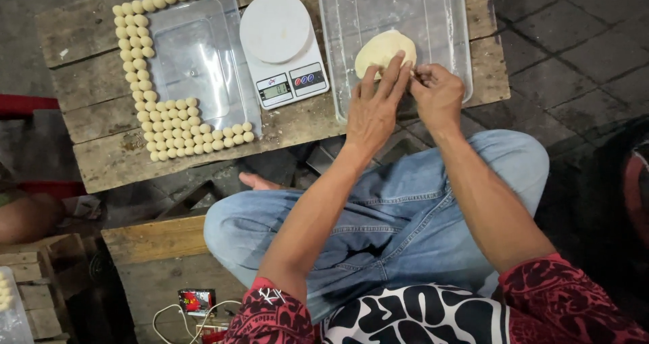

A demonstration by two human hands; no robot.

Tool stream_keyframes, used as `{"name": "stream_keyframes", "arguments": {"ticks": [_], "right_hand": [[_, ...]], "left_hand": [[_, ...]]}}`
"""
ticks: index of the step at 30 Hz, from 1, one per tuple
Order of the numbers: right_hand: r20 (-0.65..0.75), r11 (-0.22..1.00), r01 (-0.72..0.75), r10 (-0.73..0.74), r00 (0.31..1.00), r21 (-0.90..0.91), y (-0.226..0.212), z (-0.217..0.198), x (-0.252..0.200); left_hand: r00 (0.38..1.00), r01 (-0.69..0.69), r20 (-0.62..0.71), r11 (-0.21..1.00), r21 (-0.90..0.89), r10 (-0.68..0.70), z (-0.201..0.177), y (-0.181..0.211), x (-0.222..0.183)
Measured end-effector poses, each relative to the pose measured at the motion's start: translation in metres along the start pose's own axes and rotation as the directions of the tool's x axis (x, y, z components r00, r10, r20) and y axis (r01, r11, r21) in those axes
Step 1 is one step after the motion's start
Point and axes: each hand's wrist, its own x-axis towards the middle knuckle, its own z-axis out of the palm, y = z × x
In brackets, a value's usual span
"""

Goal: The person portions a large mass of dough into small balls, weighs each one on a digital scale, and places the finished balls into a clear plastic tray. The process is repeated continuously throughout the clip.

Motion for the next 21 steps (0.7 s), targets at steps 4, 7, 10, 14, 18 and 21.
{"name": "stream_keyframes", "arguments": {"ticks": [4, 7, 10, 14, 18, 21], "right_hand": [[0.036, 0.997, -0.052, 0.05, 0.998, 0.053, 0.001, -0.007, -0.001], [0.032, 0.98, -0.077, 0.072, 0.997, 0.185, -0.002, -0.008, 0.0], [0.028, 0.965, -0.125, 0.122, 0.992, 0.231, 0.0, -0.008, -0.001], [0.094, 0.854, -0.238, 0.22, 0.971, 0.463, 0.001, -0.013, -0.001], [0.116, 0.701, -0.237, 0.215, 0.97, 0.673, -0.003, -0.018, -0.001], [0.151, 0.592, -0.224, 0.172, 0.974, 0.774, -0.012, -0.026, 0.003]], "left_hand": [[0.997, -0.002, 0.082, 1.0, -0.006, 0.003, 0.001, 0.003, -0.008], [0.977, 0.005, 0.215, 1.0, 0.009, -0.007, 0.001, 0.002, -0.01], [0.95, 0.007, 0.313, 1.0, 0.027, -0.015, -0.001, 0.002, -0.011], [0.898, 0.004, 0.438, 0.996, 0.091, -0.043, -0.003, 0.003, -0.011], [0.893, -0.015, 0.45, 0.996, 0.091, -0.028, -0.005, 0.001, -0.01], [0.91, 0.014, 0.415, 1.0, 0.007, -0.016, -0.002, 0.0, -0.014]]}}
